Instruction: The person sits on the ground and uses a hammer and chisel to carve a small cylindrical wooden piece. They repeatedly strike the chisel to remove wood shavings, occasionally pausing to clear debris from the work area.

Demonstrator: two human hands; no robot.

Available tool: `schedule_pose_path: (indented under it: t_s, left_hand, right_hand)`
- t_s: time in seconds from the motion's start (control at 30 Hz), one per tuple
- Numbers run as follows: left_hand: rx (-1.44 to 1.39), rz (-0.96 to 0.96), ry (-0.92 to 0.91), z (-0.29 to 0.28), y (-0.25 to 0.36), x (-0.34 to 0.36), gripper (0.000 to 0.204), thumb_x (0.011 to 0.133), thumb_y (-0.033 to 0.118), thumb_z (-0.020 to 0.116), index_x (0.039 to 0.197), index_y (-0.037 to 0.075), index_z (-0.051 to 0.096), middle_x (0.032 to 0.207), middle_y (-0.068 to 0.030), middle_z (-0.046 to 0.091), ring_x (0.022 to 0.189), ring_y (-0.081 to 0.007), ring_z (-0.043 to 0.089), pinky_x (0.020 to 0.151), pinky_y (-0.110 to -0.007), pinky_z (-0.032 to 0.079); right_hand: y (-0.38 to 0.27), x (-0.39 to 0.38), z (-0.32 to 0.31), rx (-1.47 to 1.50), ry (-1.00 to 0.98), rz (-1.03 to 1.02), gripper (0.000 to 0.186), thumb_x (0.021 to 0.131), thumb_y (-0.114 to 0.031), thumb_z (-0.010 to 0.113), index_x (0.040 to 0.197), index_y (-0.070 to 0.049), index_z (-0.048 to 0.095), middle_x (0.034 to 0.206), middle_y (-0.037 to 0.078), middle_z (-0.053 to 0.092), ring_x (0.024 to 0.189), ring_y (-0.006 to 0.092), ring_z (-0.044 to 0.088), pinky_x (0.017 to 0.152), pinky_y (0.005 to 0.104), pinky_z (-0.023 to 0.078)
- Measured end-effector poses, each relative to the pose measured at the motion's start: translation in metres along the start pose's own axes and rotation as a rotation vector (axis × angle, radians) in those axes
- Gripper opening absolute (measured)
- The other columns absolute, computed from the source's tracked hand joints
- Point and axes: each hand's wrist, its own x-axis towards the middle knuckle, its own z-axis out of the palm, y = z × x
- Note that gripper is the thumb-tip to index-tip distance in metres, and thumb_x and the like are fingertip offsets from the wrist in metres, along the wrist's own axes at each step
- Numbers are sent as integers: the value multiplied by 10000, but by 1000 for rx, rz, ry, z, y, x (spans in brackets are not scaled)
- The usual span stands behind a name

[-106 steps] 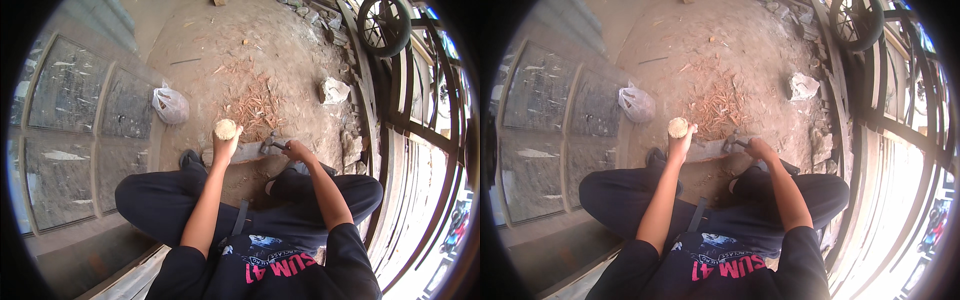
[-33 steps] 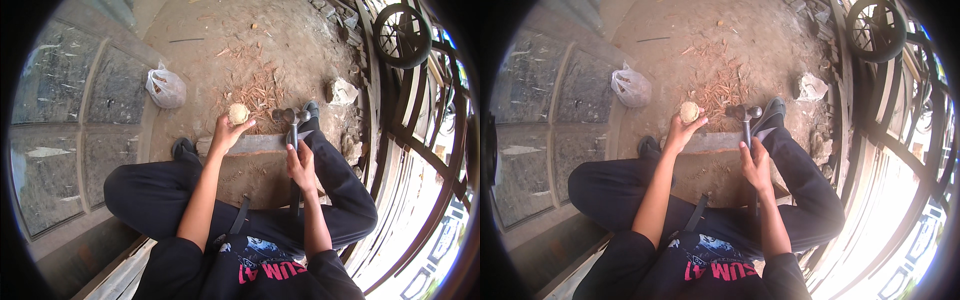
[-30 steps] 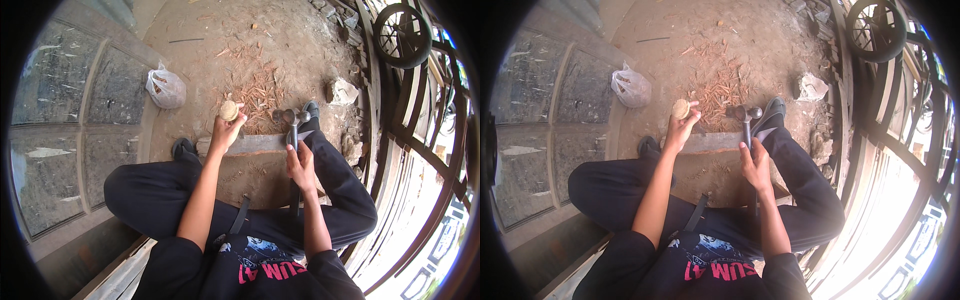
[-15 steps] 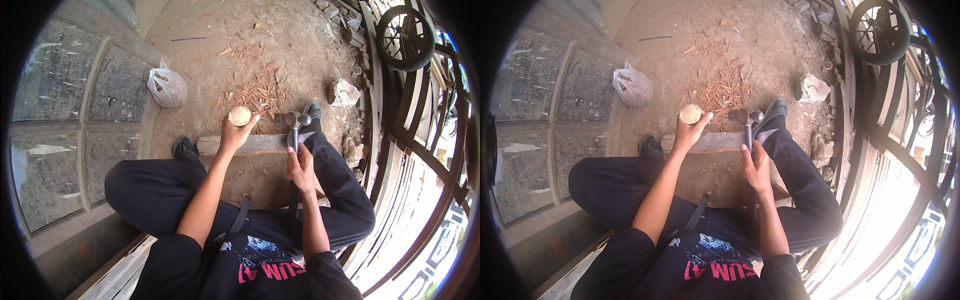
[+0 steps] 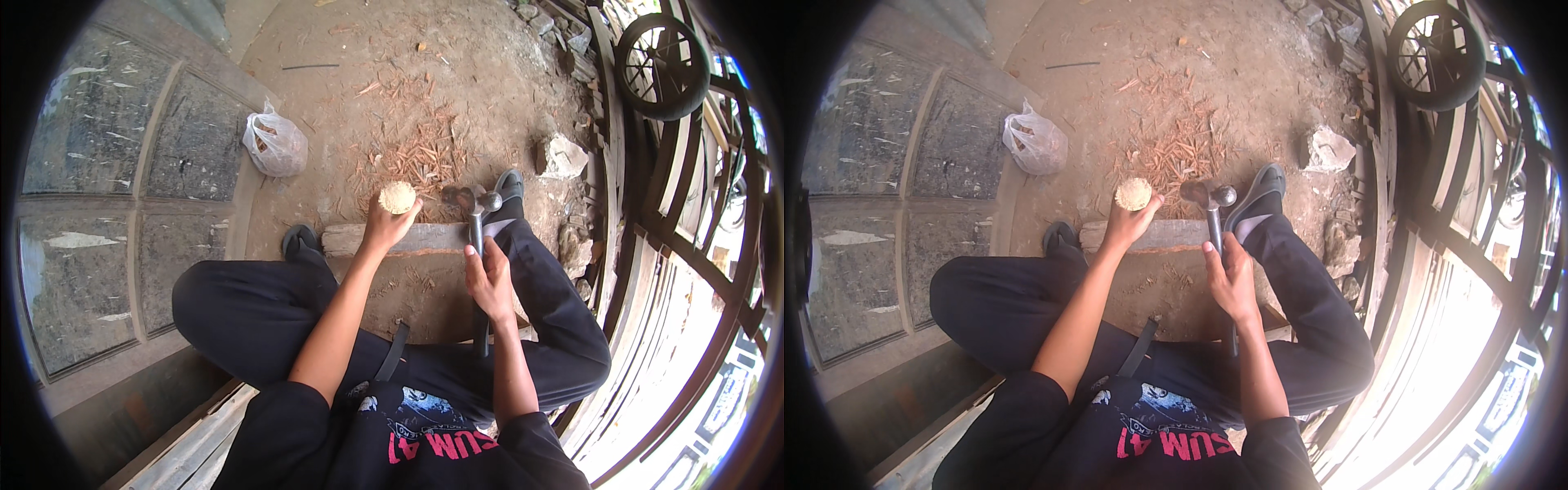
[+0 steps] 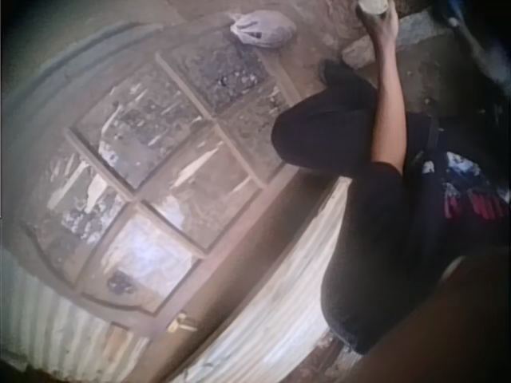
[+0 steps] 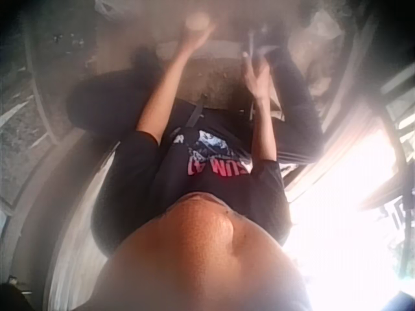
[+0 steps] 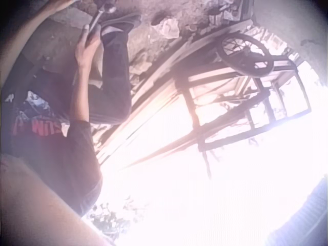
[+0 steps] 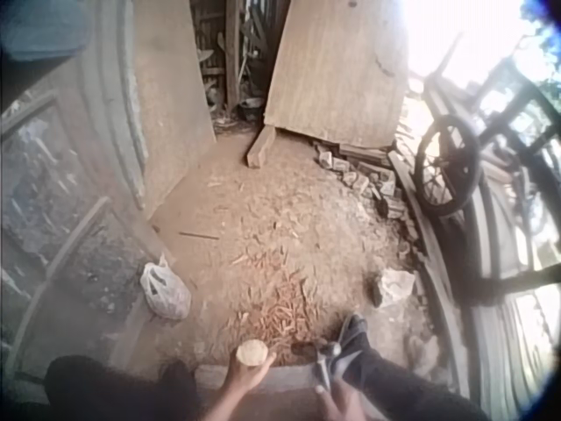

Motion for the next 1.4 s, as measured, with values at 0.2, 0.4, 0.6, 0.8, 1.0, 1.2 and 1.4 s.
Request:
schedule_pose_path:
  t_s: [0.2, 0.4, 0.6, 0.8, 1.0, 1.2, 1.4]
  left_hand:
    - [60, -5, -42, -1, 2, 0, 191, 814, 207, 636, 804, 17, 629, 760, -105, 654, 713, -247, 629, 670, -375, 482]
    - [97, 60, -52, 3, -1, -7, 211, 815, 232, 644, 833, 22, 638, 776, -119, 663, 717, -289, 634, 696, -395, 489]
    - [84, 74, -143, -4, -4, -17, 183, 826, 182, 615, 805, 2, 592, 754, -118, 619, 746, -255, 599, 710, -353, 459]
    - [22, 107, -131, -8, -2, -12, 158, 796, 162, 625, 776, 8, 601, 741, -126, 631, 728, -285, 615, 684, -375, 477]
    - [86, 191, -211, 6, 1, -14, 167, 800, 156, 626, 751, 14, 552, 716, -105, 595, 704, -296, 573, 688, -395, 455]
    - [269, 161, -250, 13, -20, -15, 129, 768, 116, 638, 725, 32, 549, 683, -113, 576, 673, -290, 560, 657, -413, 447]
    - [8, 27, -120, -12, -10, -1, 197, 783, 202, 619, 751, 10, 593, 698, -139, 609, 695, -295, 609, 658, -398, 474]
  right_hand:
    - [-5, -2, 0, 21, -8, 0, 229, 921, -198, 538, 816, 2, 501, 569, 1, 400, 550, 63, 364, 476, 275, 330]
    - [-10, -2, 0, 0, -16, -49, 233, 927, -202, 534, 854, 18, 514, 566, 22, 416, 548, 81, 398, 484, 296, 354]
    - [-52, -15, -6, -91, -53, -77, 198, 933, -171, 522, 871, 16, 503, 551, 81, 457, 504, 138, 440, 488, 316, 369]
    - [-85, -29, -1, -302, -86, -323, 162, 909, -126, 553, 898, 9, 464, 576, 173, 498, 515, 328, 512, 511, 399, 395]
    - [-77, -22, 3, -632, -234, -320, 207, 919, -168, 520, 883, -10, 390, 539, 228, 514, 534, 436, 541, 477, 514, 390]
    - [-92, -38, -3, -491, -234, -313, 192, 917, -145, 529, 890, -5, 401, 535, 224, 505, 533, 432, 539, 458, 481, 383]
    - [-112, -37, -11, -318, -111, -229, 180, 931, -131, 510, 881, 5, 404, 580, 232, 511, 546, 437, 538, 467, 443, 380]
